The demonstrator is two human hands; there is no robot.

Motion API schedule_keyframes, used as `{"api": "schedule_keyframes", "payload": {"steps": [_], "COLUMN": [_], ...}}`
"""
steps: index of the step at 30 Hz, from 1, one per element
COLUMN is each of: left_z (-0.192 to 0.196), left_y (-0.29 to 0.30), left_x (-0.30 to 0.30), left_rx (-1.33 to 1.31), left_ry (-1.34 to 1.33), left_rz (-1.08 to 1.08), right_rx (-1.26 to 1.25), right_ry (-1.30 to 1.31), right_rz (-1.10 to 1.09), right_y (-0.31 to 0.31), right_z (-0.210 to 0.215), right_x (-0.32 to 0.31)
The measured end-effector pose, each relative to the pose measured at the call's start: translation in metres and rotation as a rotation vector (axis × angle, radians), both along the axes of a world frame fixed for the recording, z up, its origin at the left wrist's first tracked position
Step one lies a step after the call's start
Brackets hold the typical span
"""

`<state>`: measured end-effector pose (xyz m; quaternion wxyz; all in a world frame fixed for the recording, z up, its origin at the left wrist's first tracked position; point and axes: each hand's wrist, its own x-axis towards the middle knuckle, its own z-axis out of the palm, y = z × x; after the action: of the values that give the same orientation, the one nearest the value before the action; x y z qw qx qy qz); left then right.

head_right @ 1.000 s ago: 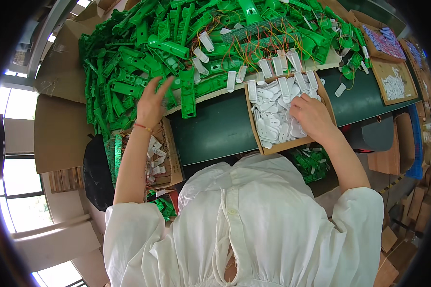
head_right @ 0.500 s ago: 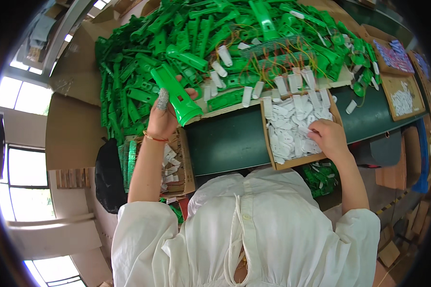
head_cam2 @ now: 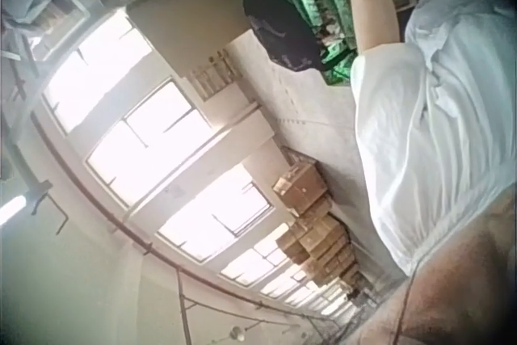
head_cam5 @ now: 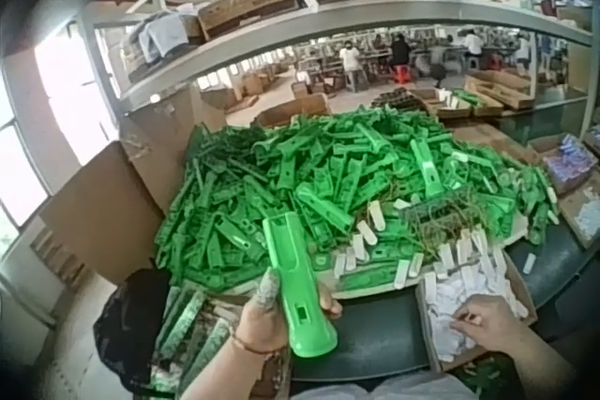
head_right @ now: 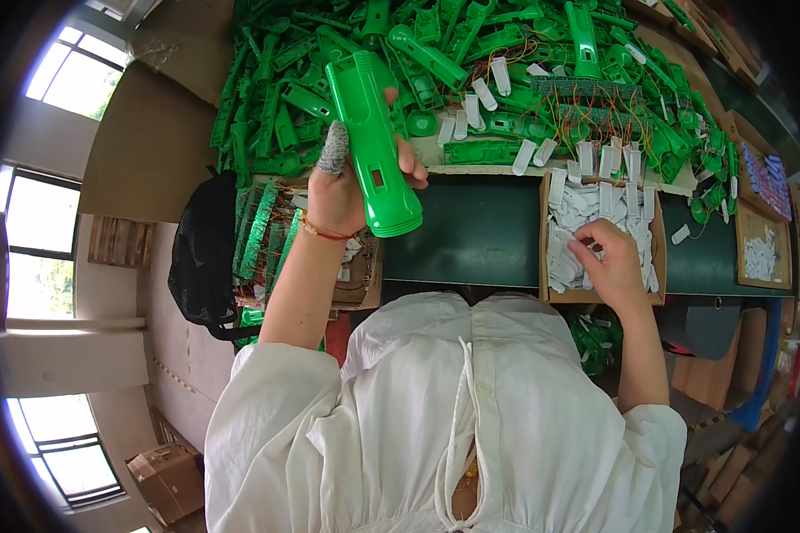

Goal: Manually assembling small white components into green plastic housings on a factory production line.

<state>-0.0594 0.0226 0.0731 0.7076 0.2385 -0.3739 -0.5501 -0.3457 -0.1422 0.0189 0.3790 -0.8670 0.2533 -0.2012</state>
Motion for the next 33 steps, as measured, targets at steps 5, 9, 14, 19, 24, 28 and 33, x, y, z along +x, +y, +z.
{"api": "schedule_keyframes", "payload": {"steps": [5,9,14,19,24,28,33], "left_z": [0.001,0.001,-0.011,-0.016,-0.018,-0.019,-0.021], "left_y": [0.012,0.017,0.014,0.008,0.005,0.005,0.000], "left_x": [-0.005,-0.008,-0.012,-0.020,-0.027,-0.030,-0.037], "left_rx": [0.016,0.004,-0.110,-0.225,-0.203,-0.131,-0.098], "left_ry": [-0.023,-0.013,0.130,0.181,0.197,0.189,0.013], "left_rz": [0.111,0.108,0.080,0.029,0.051,0.071,0.176], "right_rx": [0.055,0.057,0.055,0.107,0.111,0.144,0.229], "right_ry": [-0.002,-0.012,-0.026,-0.027,-0.026,-0.032,-0.064], "right_rz": [0.038,0.088,0.153,0.170,0.178,0.170,0.177], "right_y": [0.014,0.029,0.042,0.050,0.052,0.054,0.055], "right_z": [0.008,0.016,0.017,0.017,0.013,0.015,0.018], "right_x": [0.014,0.032,0.041,0.041,0.039,0.038,0.034]}}
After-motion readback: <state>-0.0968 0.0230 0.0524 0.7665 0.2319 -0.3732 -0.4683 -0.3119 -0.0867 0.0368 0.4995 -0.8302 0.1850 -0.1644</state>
